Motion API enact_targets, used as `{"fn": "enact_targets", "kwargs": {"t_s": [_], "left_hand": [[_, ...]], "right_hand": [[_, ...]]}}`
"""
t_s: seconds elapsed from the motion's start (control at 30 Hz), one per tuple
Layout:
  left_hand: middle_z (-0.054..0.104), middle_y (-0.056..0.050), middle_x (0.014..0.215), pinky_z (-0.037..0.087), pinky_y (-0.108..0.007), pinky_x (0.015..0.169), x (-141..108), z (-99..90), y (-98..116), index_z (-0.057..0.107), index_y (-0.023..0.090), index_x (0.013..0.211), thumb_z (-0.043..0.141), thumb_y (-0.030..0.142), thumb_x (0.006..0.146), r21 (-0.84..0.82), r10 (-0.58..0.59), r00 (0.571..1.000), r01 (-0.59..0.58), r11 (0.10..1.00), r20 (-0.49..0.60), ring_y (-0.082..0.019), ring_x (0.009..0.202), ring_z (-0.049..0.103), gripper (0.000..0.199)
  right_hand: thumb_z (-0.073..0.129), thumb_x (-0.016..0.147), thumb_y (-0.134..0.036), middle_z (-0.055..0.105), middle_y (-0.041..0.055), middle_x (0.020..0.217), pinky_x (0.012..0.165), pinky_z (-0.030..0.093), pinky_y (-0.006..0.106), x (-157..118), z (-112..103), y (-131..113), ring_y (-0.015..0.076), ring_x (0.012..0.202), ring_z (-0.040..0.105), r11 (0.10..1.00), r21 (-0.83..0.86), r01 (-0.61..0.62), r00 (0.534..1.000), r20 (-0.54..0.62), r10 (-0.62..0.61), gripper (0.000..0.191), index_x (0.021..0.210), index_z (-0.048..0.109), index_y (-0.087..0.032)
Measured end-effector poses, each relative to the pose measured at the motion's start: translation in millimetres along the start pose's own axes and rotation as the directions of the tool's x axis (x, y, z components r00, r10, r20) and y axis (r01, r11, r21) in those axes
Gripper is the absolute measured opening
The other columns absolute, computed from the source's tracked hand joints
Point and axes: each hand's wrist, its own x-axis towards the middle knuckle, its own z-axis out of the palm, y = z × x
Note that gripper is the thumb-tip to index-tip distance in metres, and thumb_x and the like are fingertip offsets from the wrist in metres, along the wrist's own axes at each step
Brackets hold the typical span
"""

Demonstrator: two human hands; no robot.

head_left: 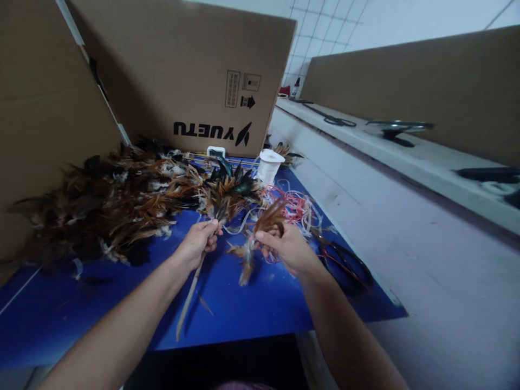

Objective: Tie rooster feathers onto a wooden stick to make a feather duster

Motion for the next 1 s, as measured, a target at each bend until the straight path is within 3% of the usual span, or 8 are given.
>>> {"fn": "enact_targets", "kwargs": {"t_s": [0.13,0.3,0.4,0.5,0.7,0.87,1.0], "left_hand": [[0.045,0.001,0.056,0.017,-0.013,0.032,1.1,-2.4,-1.6,0.056,0.007,0.064,0.059,0.023,0.080,-0.094,0.007,1.000,-0.006,0.996,0.009,0.000,0.037,0.026,0.023],[0.047,0.000,0.060,0.017,-0.012,0.032,1.5,-3.0,-1.2,0.057,0.006,0.064,0.059,0.022,0.080,-0.137,-0.021,1.000,0.023,0.990,0.021,0.000,0.038,0.028,0.023],[0.047,0.000,0.059,0.018,-0.012,0.032,1.9,-2.1,-0.8,0.057,0.006,0.064,0.058,0.021,0.081,-0.148,-0.026,0.999,0.030,0.989,0.026,0.000,0.038,0.028,0.023],[0.045,0.001,0.056,0.018,-0.012,0.032,1.8,-2.0,-0.7,0.057,0.006,0.062,0.059,0.021,0.080,-0.158,-0.029,0.999,0.034,0.987,0.030,0.000,0.038,0.028,0.024],[0.050,-0.002,0.062,0.018,-0.012,0.031,0.7,-3.3,-1.9,0.058,0.006,0.065,0.061,0.022,0.079,-0.162,-0.017,0.999,0.022,0.986,0.034,0.000,0.038,0.030,0.021],[0.053,-0.003,0.065,0.019,-0.012,0.031,1.0,-2.8,-1.3,0.058,0.006,0.067,0.059,0.018,0.079,-0.178,-0.025,0.999,0.031,0.984,0.038,0.000,0.038,0.031,0.017],[0.052,-0.003,0.063,0.019,-0.012,0.030,0.1,-2.0,-0.1,0.058,0.006,0.067,0.059,0.018,0.080,-0.190,-0.043,0.998,0.052,0.980,0.049,-0.001,0.038,0.031,0.017]], "right_hand": [[0.073,0.063,-0.029,0.063,0.0011,0.068,0.059,0.046,0.026,1.6,7.7,-1.0,0.0127,0.061,0.057,0.995,-0.085,0.053,0.998,0.046,-0.050,0.024,0.077,0.063,-0.014],[0.074,0.064,-0.030,0.066,0.0031,0.078,0.071,0.048,0.030,1.9,14.8,-0.3,0.0152,0.073,0.061,1.000,0.017,0.023,0.999,0.044,-0.024,0.026,0.082,0.064,-0.014],[0.071,0.067,-0.034,0.067,0.0056,0.077,0.068,0.051,0.033,2.6,21.1,3.4,0.0173,0.071,0.064,0.991,0.133,-0.028,0.997,0.076,0.018,0.027,0.081,0.061,-0.014],[0.068,0.070,-0.035,0.066,0.0051,0.072,0.057,0.051,0.029,3.6,27.9,8.4,0.0162,0.062,0.064,0.989,0.137,-0.059,0.996,0.069,0.049,0.025,0.079,0.058,-0.014],[0.063,0.073,-0.038,0.057,-0.0023,0.059,0.034,0.036,0.021,5.9,35.1,16.8,0.0079,0.036,0.048,0.995,0.070,-0.066,0.998,0.000,0.066,0.025,0.073,0.048,-0.017],[0.060,0.075,-0.038,0.058,-0.0041,0.061,0.028,0.026,0.018,6.6,34.4,17.7,0.0030,0.029,0.038,1.000,0.007,0.013,1.000,-0.011,-0.013,0.024,0.076,0.047,-0.019],[0.062,0.074,-0.038,0.056,-0.0051,0.055,0.028,0.024,0.019,7.0,35.3,13.1,0.0035,0.027,0.036,1.000,0.017,0.000,1.000,0.014,0.000,0.024,0.079,0.051,-0.018]]}}
